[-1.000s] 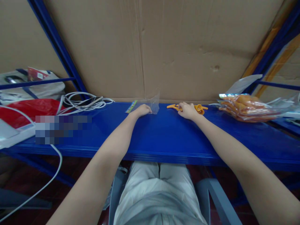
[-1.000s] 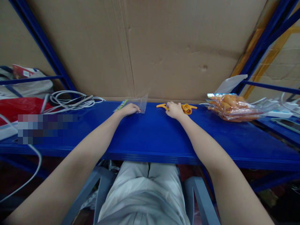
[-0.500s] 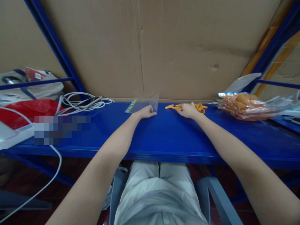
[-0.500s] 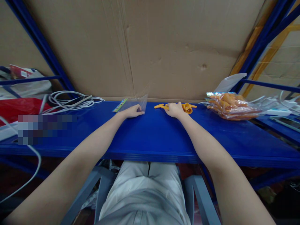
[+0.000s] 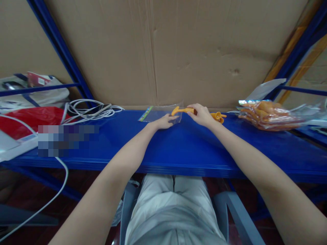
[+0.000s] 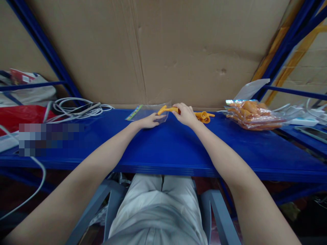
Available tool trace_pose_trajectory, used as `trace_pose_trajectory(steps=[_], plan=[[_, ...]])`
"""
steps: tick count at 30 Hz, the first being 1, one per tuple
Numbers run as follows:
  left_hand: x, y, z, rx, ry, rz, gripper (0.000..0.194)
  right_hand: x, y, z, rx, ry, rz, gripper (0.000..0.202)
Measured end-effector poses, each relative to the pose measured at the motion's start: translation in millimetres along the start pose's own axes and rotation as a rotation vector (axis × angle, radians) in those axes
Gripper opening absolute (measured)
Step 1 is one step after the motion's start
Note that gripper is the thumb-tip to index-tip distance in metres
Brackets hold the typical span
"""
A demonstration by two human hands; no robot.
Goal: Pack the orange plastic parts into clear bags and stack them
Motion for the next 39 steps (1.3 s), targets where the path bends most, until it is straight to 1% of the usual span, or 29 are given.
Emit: trace_pose_trajectory(steps=[3, 7, 9, 11, 13, 15, 18, 21, 27, 31, 34, 39], plan=[[1.6, -1.9, 12.0, -0.03, -0.032, -0.02, 0.063, -1.4, 0.1, 4.6, -0.046, -0.043, -0.033, 0.036], [-1.2, -1.5, 26.7, -0.009, -0.073, -0.046, 0.058, -3.0, 0.1, 19.5, -0.094, -0.131, -0.06, 0.036], [-2.9, 0.0, 29.7, 0.015, -0.049, -0.047, 0.055, -3.5, -0.8, 27.5, -0.112, -0.164, -0.078, 0.036], [-3.7, 2.1, 28.8, 0.047, 0.011, -0.028, 0.048, -4.1, -3.7, 34.4, -0.114, -0.175, -0.116, 0.036], [-3.4, 3.6, 27.4, 0.08, 0.054, -0.004, 0.04, -4.9, -7.6, 38.8, -0.077, -0.157, -0.165, 0.035], [-2.0, 4.2, 27.7, 0.108, 0.05, 0.017, 0.036, -5.9, -10.4, 40.2, -0.006, -0.126, -0.2, 0.033], [0.2, 3.5, 30.3, 0.139, -0.006, 0.033, 0.036, -7.8, -12.3, 37.7, 0.082, -0.103, -0.237, 0.032], [0.5, 4.5, 33.9, 0.143, -0.061, 0.054, 0.037, -9.0, -13.9, 30.2, 0.124, -0.102, -0.264, 0.034], [-1.0, 12.7, 46.3, 0.122, -0.181, 0.17, 0.035, -6.7, -15.5, 11.6, 0.182, -0.065, -0.246, 0.034], [-1.4, 15.0, 58.9, 0.086, -0.295, 0.236, 0.042, -5.1, -17.0, 4.9, 0.244, -0.022, -0.233, 0.033], [-2.9, 15.4, 69.9, 0.053, -0.372, 0.255, 0.042, -5.6, -20.0, 0.3, 0.315, 0.011, -0.254, 0.031], [-5.9, 17.2, 82.1, -0.002, -0.391, 0.243, 0.044, -7.4, -25.2, -5.2, 0.377, 0.004, -0.288, 0.03]])
Point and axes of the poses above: each hand's wrist, its own x-axis towards the middle knuckle, its own y-axis out of the back of the hand, z = x × y, the point moved 7 cm from there along x, towards the middle knuckle, and after that the axes turned 6 degrees about -x, right-handed, at the moved point
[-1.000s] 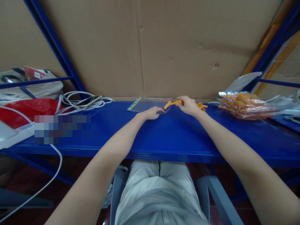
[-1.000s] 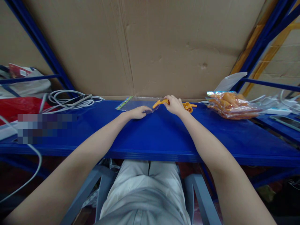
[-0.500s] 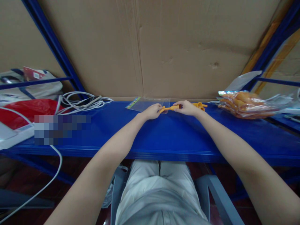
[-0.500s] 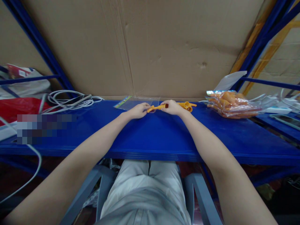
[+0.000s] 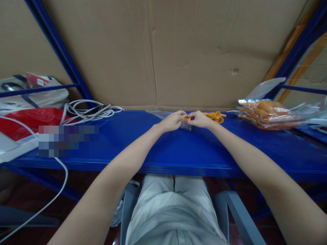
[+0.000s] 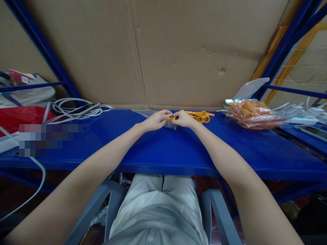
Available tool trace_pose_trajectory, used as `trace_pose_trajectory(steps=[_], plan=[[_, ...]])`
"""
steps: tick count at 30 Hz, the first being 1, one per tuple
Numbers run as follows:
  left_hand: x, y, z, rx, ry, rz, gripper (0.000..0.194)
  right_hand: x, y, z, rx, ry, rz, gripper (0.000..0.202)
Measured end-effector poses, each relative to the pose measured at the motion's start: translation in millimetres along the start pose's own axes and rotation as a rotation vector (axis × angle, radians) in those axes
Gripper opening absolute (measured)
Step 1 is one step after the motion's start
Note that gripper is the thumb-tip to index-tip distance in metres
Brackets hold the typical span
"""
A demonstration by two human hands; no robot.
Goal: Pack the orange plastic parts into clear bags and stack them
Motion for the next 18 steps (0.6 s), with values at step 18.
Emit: trace_pose_trajectory(steps=[18], plan=[[3.5, 2.9, 35.6, -0.094, -0.088, 0.049, 0.046, 0.2, -8.3, 13.5, 0.325, -0.137, 0.097, 0.027]])
Point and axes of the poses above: each hand's wrist, its own x-axis towards the middle knuckle, its own y-axis out of the back of the hand, z = x × y, the point moved 7 cm from there along x, towards the middle knuckle, and after that the axes turned 6 degrees about -x, right-handed, at the moved point
